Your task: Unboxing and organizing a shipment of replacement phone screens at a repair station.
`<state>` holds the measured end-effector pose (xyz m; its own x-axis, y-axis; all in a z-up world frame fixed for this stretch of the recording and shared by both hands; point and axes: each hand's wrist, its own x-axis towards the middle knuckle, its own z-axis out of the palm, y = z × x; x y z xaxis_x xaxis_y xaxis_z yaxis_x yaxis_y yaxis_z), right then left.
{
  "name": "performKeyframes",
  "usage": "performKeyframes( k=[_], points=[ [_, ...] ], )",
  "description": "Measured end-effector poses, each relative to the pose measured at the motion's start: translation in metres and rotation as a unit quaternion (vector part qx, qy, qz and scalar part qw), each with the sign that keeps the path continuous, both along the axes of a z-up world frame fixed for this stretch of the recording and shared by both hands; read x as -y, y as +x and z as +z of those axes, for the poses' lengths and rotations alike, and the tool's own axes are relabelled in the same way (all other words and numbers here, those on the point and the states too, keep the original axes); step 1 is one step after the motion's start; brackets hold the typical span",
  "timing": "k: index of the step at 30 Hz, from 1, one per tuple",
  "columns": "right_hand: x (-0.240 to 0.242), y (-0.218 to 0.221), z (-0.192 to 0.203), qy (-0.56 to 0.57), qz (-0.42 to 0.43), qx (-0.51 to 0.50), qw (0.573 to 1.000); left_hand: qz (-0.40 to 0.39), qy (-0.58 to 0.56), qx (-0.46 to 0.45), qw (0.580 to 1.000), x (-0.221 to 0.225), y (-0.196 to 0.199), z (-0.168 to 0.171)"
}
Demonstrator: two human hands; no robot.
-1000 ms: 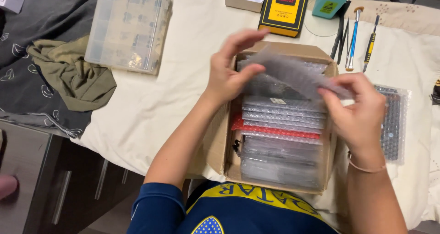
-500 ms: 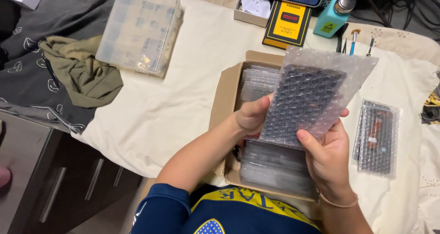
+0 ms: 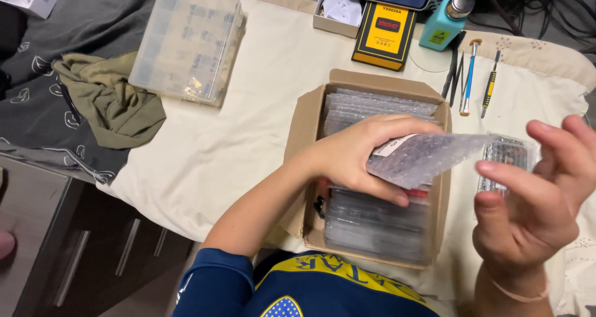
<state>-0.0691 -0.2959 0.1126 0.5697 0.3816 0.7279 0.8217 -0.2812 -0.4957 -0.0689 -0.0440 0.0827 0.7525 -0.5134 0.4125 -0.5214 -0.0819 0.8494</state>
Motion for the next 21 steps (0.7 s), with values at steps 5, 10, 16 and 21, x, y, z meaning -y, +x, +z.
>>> performKeyframes(
  k=[5, 10, 16, 21],
  points=[
    [0.003, 0.014, 0.025, -0.118, 0.025, 0.167, 0.979, -0.008, 0.008, -0.001, 1.000, 0.001, -0.005, 0.005],
    [-0.006, 0.012, 0.039, -0.106, 0.052, 0.228, 0.966, -0.022, -0.018, -0.037, 0.999, -0.002, -0.004, 0.008],
    [-0.002, 0.011, 0.065, -0.222, 0.056, 0.076, 0.970, 0.012, 0.034, -0.010, 0.999, -0.003, -0.001, 0.009],
    [0.002, 0.027, 0.061, -0.386, -0.007, 0.089, 0.918, -0.003, 0.025, -0.029, 0.999, 0.005, -0.001, 0.009]
  ],
)
